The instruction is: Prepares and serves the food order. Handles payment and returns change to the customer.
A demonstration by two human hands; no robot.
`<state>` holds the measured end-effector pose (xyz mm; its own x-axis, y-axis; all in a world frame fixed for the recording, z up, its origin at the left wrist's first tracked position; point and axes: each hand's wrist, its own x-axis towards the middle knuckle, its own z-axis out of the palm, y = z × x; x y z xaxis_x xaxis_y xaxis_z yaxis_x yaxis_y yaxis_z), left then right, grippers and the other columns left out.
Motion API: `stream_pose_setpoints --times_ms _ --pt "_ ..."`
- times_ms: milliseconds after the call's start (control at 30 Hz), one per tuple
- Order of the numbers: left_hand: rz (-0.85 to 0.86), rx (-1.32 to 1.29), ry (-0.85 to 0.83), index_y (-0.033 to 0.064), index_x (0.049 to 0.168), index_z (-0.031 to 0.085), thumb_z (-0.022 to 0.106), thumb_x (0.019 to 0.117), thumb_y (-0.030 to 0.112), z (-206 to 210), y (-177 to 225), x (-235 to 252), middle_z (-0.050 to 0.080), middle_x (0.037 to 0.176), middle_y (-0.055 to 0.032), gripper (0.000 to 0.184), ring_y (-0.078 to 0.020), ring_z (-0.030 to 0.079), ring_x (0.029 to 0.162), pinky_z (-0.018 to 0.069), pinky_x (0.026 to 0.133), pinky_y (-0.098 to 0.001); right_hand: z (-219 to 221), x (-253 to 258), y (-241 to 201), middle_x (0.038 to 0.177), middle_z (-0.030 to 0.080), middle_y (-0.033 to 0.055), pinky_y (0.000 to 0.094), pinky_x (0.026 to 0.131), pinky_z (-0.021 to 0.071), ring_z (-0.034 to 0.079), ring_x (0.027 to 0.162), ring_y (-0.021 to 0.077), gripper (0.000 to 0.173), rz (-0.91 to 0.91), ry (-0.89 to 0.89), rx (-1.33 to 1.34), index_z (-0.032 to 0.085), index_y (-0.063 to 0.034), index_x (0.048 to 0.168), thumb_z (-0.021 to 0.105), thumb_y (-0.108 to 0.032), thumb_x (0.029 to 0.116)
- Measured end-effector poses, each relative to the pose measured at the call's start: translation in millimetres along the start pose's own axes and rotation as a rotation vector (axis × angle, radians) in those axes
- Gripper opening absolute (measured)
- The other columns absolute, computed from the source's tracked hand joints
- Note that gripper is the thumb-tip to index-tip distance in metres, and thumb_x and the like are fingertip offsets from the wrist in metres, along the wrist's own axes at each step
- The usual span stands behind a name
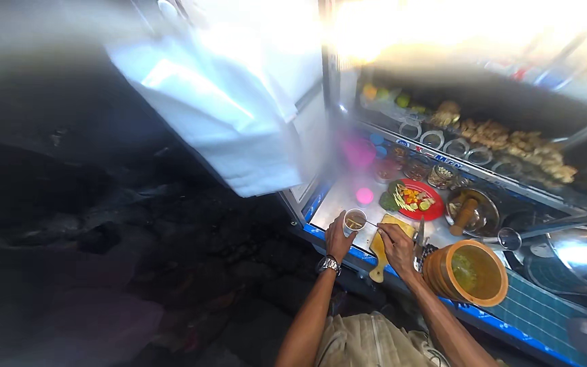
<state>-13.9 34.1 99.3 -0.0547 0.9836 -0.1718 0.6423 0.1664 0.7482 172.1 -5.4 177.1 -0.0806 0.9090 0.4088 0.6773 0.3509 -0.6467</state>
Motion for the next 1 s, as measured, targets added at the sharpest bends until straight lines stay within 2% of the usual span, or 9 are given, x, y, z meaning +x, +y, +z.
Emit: stream_pose_setpoints --times_ms 233,300,400,467,533,667,767,900,1000 --pt "0.005 0.014 0.009 0.0129 0.157 0.04 0.076 0.09 0.032 1 0 -1 0.056 0.147 -0.0152 0.078 -0.0343 0.054 0.133 0.038 0.112 -0.0551 2 -1 5 0.108 0.076 0.0093 0.0302 0.082 0.06 0.073 0.093 0.0156 0.022 0.062 -0.01 0.021 0.078 -0.0065 0.112 0.061 -0.016 0.1015" --pt "0.004 0.018 0.001 0.0129 0.157 0.039 0.076 0.0903 0.031 -1 2 0 0.056 0.146 -0.0168 0.078 -0.0355 0.054 0.132 0.038 0.112 -0.0561 0 0 3 0.104 0.074 0.0103 0.0268 0.075 0.0589 0.07 0.082 0.0122 0.023 0.213 0.007 0.115 0.077 -0.004 0.114 0.06 -0.015 0.1019" --pt "0.009 0.008 0.003 0.0129 0.157 0.038 0.077 0.0901 0.029 -2 -1 1 0.056 0.145 -0.0181 0.079 -0.037 0.055 0.131 0.0386 0.112 -0.0573 -18 8 -10 0.097 0.073 0.0103 0.0265 0.065 0.0579 0.067 0.068 0.0108 0.024 0.609 0.119 0.376 0.072 0.0004 0.117 0.056 -0.013 0.1046" --pt "0.019 -0.015 0.014 0.0119 0.156 0.039 0.079 0.0884 0.026 0 -9 1 0.054 0.148 -0.0162 0.08 -0.0371 0.056 0.13 0.04 0.111 -0.0588 -46 5 -15 0.093 0.072 0.0112 0.0281 0.061 0.0586 0.067 0.064 0.0132 0.025 0.758 0.246 0.532 0.069 0.0029 0.118 0.053 -0.012 0.1065" --pt "0.025 -0.038 0.034 0.01 0.155 0.04 0.079 0.0871 0.023 0 -21 -2 0.054 0.149 -0.0161 0.08 -0.0375 0.056 0.13 0.042 0.109 -0.0607 -89 -8 -15 0.085 0.072 0.0085 0.0286 0.058 0.0589 0.066 0.061 0.0123 0.025 0.73 0.387 0.556 0.064 0.0053 0.119 0.05 -0.01 0.1065" --pt "0.003 -0.056 0.058 0.0037 0.154 0.04 0.075 0.0887 0.019 -3 -50 -18 0.051 0.149 -0.0204 0.075 -0.0375 0.056 0.13 0.0449 0.108 -0.0561 -206 -53 -16 0.085 0.069 0.0024 0.0234 0.063 0.0593 0.066 0.065 0.0046 0.029 0.538 0.573 0.162 0.061 0.01 0.119 0.049 -0.012 0.1046" --pt "-0.015 -0.09 0.068 0.0005 0.153 0.039 0.073 0.0905 0.016 0 -65 -35 0.049 0.15 -0.0235 0.073 -0.0387 0.056 0.129 0.0469 0.106 -0.0537 -253 -81 -3 0.086 0.066 0.0058 0.0172 0.062 0.0532 0.06 0.065 -0.0003 0.029 0.612 0.54 -0.147 0.065 0.008 0.115 0.052 -0.016 0.1052" --pt "-0.056 -0.124 0.039 -0.0004 0.153 0.04 0.074 0.0905 0.013 4 -71 -54 0.049 0.149 -0.0253 0.072 -0.0391 0.056 0.129 0.0471 0.108 -0.0513 -246 -104 33 0.094 0.072 0.0189 0.0516 0.072 0.055 0.067 0.074 0.0282 0.03 0.808 0.328 -0.274 0.071 0.0019 0.114 0.055 -0.022 0.1049" --pt "-0.072 -0.158 0.071 -0.0016 0.152 0.041 0.075 0.0892 0.01 -4 -69 -63 0.05 0.147 -0.0268 0.073 -0.0404 0.055 0.13 0.0468 0.108 -0.0527 -244 -109 37 0.124 0.065 0.0244 0.0581 0.088 0.0536 0.067 0.102 0.038 0.04 0.883 0.369 -0.25 0.065 -0.0002 0.13 0.065 -0.028 0.101"
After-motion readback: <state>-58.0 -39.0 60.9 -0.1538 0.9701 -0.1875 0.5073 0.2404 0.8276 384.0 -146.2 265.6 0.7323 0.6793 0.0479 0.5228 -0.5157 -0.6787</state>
